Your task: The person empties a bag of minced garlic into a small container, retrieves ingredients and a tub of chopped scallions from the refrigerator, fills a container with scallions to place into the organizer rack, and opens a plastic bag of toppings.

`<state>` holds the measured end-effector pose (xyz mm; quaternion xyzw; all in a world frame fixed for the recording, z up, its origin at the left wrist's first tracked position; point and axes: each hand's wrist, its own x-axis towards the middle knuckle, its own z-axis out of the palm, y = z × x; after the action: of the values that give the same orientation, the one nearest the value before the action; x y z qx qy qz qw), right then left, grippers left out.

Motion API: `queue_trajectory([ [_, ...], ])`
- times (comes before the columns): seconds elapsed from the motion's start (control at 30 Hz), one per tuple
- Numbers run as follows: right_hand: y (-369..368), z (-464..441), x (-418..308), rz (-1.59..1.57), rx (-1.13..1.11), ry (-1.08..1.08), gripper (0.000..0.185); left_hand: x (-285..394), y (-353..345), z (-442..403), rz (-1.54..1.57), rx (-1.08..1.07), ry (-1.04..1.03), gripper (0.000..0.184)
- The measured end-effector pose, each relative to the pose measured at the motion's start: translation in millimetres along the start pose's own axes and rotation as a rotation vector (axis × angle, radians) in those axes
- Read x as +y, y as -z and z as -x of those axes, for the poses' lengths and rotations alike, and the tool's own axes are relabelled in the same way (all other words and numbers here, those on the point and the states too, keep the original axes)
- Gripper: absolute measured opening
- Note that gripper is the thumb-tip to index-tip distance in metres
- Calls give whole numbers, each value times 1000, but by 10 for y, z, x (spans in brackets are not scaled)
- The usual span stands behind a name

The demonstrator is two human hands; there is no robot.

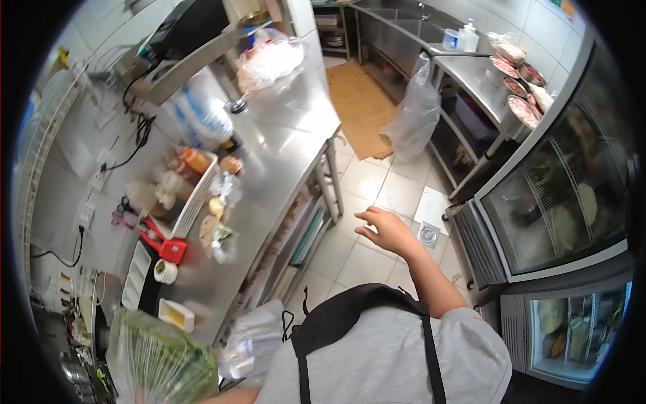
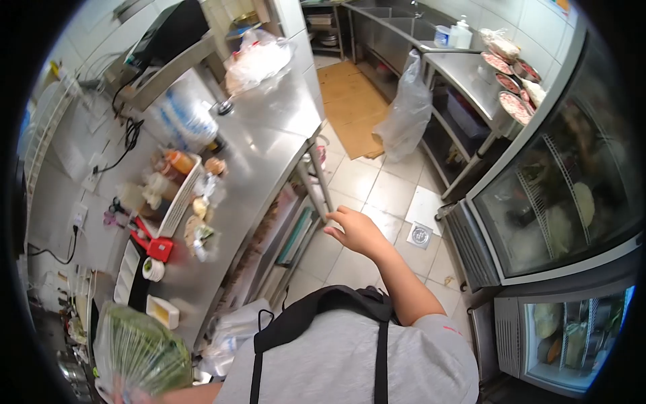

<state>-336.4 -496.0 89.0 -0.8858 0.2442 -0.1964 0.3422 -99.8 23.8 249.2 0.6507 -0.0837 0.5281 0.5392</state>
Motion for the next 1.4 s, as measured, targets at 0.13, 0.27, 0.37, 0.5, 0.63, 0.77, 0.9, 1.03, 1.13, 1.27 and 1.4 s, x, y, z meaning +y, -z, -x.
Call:
queue_trajectory([
  [0.13, 561, 239, 370, -193, -28, -85, 31, 510, -1052, 586, 462, -226, 508, 48],
  [0.27, 784, 159, 432, -563, -271, -13, 38, 914, -2107, 1202, 737, -458, 746, 54],
  [0.37, 665, -56, 551, -1126, -488, -41, 71, 1226, -2994, 1755, 838, -611, 830, 53],
  [0.5, 685, -380, 604, -1428, -343, -97, 86, 1933, -3918, 2545, 1095, -839, 1053, 55],
  [0.63, 1148, -725, 1051, -1329, -141, -230, 78, 2503, -4655, 3253, 1195, -959, 1105, 50],
  [0.77, 1501, -1194, 1713, -1257, -91, -236, 80, 3262, -5254, 3565, 1212, -1067, 1210, 17],
  [0.9, 1858, -1543, 2248, -1347, -85, -316, 74, 3414, -6127, 4057, 1303, -1381, 1089, 16],
  [1.03, 2120, -1767, 2576, -1370, 73, -427, 64, 3760, -6774, 4714, 1286, -1512, 1105, 14],
  [1.13, 2256, -1903, 3010, -1374, 153, -475, 63, 3893, -7298, 5267, 1285, -1563, 1126, 11],
  [1.27, 2667, -2211, 3652, -1315, 186, -516, 61, 4069, -8036, 5850, 1194, -1587, 1120, 8],
  [1.4, 3065, -2797, 4381, -1106, 177, -611, 76, 4129, -8657, 6261, 1026, -1646, 1041, 9],
])
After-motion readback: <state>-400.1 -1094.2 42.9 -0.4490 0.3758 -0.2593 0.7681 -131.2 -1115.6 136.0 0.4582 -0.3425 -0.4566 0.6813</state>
